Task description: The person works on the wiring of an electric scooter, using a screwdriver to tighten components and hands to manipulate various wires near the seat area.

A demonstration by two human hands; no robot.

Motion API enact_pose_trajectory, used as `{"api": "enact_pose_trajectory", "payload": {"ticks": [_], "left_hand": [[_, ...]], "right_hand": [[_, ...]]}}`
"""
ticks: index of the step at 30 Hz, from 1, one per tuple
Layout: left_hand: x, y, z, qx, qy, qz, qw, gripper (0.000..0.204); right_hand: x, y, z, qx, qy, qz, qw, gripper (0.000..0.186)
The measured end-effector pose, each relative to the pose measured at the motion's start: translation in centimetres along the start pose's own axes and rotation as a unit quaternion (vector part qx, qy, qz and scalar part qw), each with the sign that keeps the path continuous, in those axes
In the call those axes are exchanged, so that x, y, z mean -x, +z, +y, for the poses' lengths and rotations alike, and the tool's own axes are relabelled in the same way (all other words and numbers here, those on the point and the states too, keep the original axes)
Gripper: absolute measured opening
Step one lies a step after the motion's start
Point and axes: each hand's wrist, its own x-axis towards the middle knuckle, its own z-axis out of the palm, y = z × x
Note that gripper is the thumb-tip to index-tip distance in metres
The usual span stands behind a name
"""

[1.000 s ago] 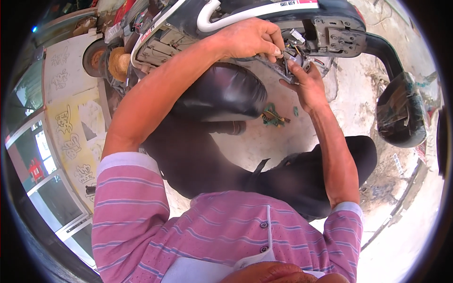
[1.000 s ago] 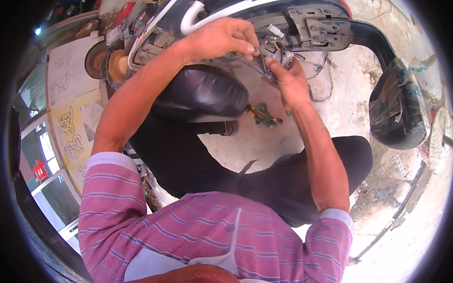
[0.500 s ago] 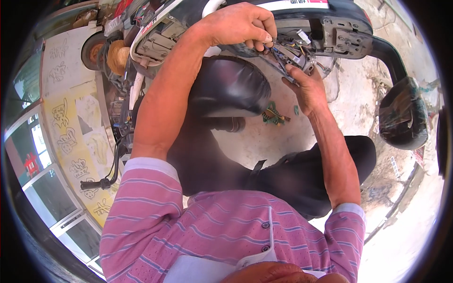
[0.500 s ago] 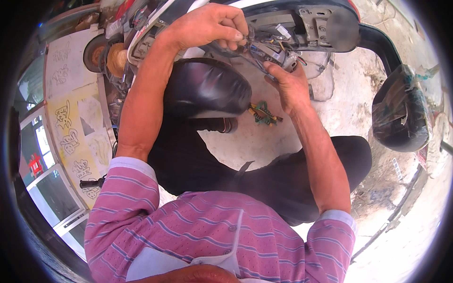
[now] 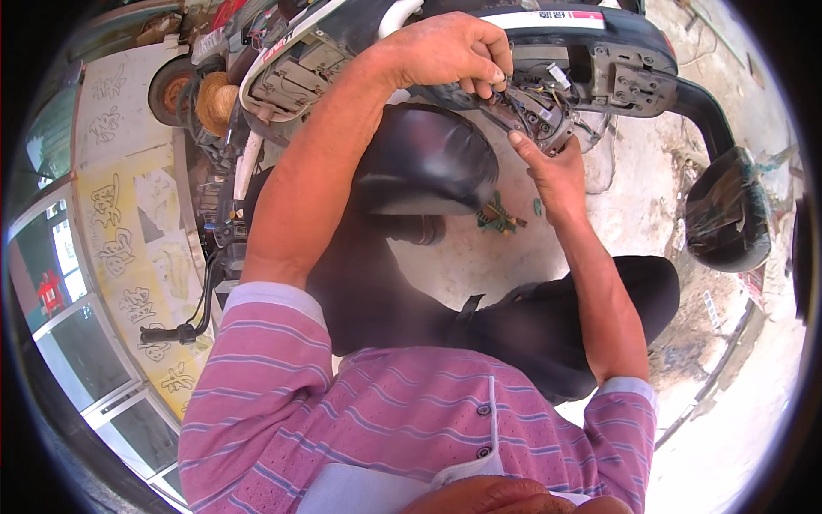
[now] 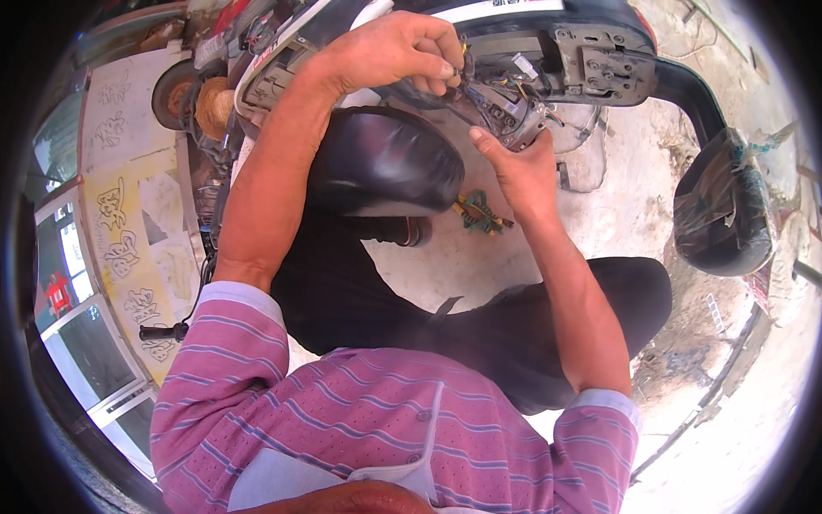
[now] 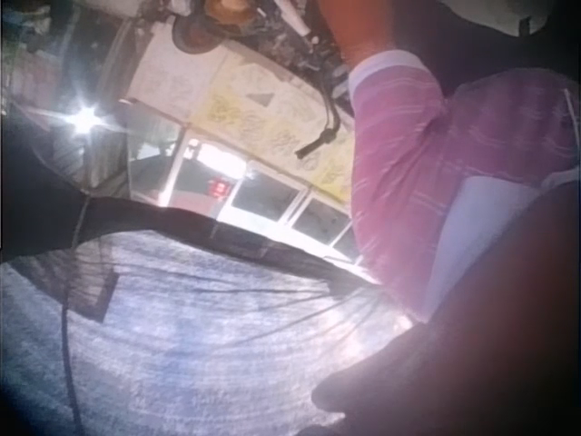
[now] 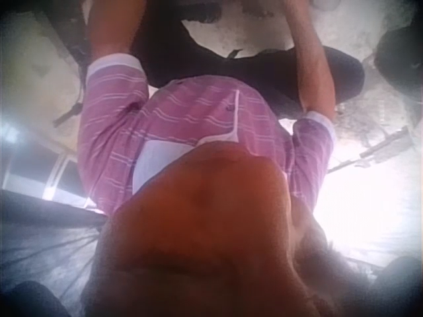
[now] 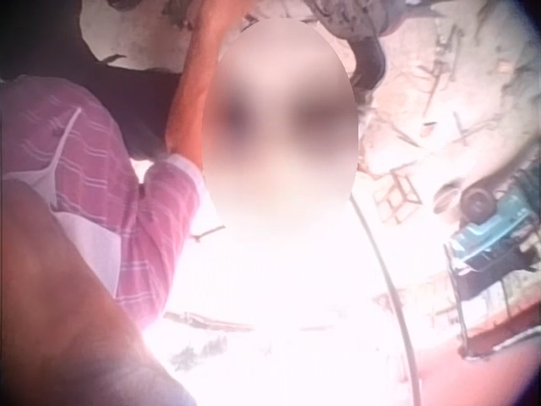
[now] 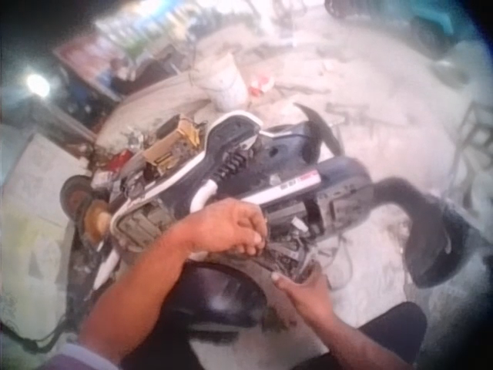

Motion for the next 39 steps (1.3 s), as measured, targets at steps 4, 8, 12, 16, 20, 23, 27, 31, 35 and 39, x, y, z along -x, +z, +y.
{"api": "enact_pose_trajectory", "payload": {"ticks": [4,8,12,16,20,23,27,31,35,39], "left_hand": [[0.3,0.1,-0.3,0.000,-0.004,-0.015,1.000,0.017],[0.5,-0.6,-1.7,0.009,0.013,-0.008,1.000,0.017],[1.3,-1.6,-3.1,0.180,-0.049,0.018,0.982,0.015],[3.3,-0.5,-1.3,0.021,-0.032,0.129,0.991,0.021],[3.3,-1.1,-1.8,0.153,-0.032,0.134,0.979,0.016],[3.5,-1.2,-2.2,0.226,-0.032,0.121,0.966,0.013],[3.5,-1.1,-2.3,0.239,-0.005,0.116,0.964,0.011],[3.2,-1.0,-2.5,0.241,0.007,0.105,0.965,0.012],[2.5,-0.8,-2.3,0.240,-0.009,0.072,0.968,0.015],[1.7,-0.7,-2.0,0.214,-0.013,0.039,0.976,0.016]], "right_hand": [[-1.4,0.9,0.3,0.009,0.029,0.050,0.998,0.073],[-1.4,1.3,-1.1,-0.078,0.075,0.045,0.993,0.068],[-2.5,1.4,0.2,-0.093,0.068,0.062,0.991,0.069],[-3.2,1.4,1.3,-0.046,0.100,0.051,0.993,0.061],[-2.7,1.3,0.6,-0.112,0.084,0.024,0.990,0.055],[-2.5,1.2,-0.5,-0.154,0.077,0.014,0.985,0.054],[-2.5,1.1,-0.8,-0.177,0.083,0.019,0.980,0.052],[-2.6,1.0,-0.8,-0.191,0.085,0.010,0.978,0.050],[-2.8,1.0,-0.4,-0.228,0.076,0.002,0.971,0.047],[-2.8,1.0,-0.5,-0.233,0.073,-0.003,0.970,0.045]]}}
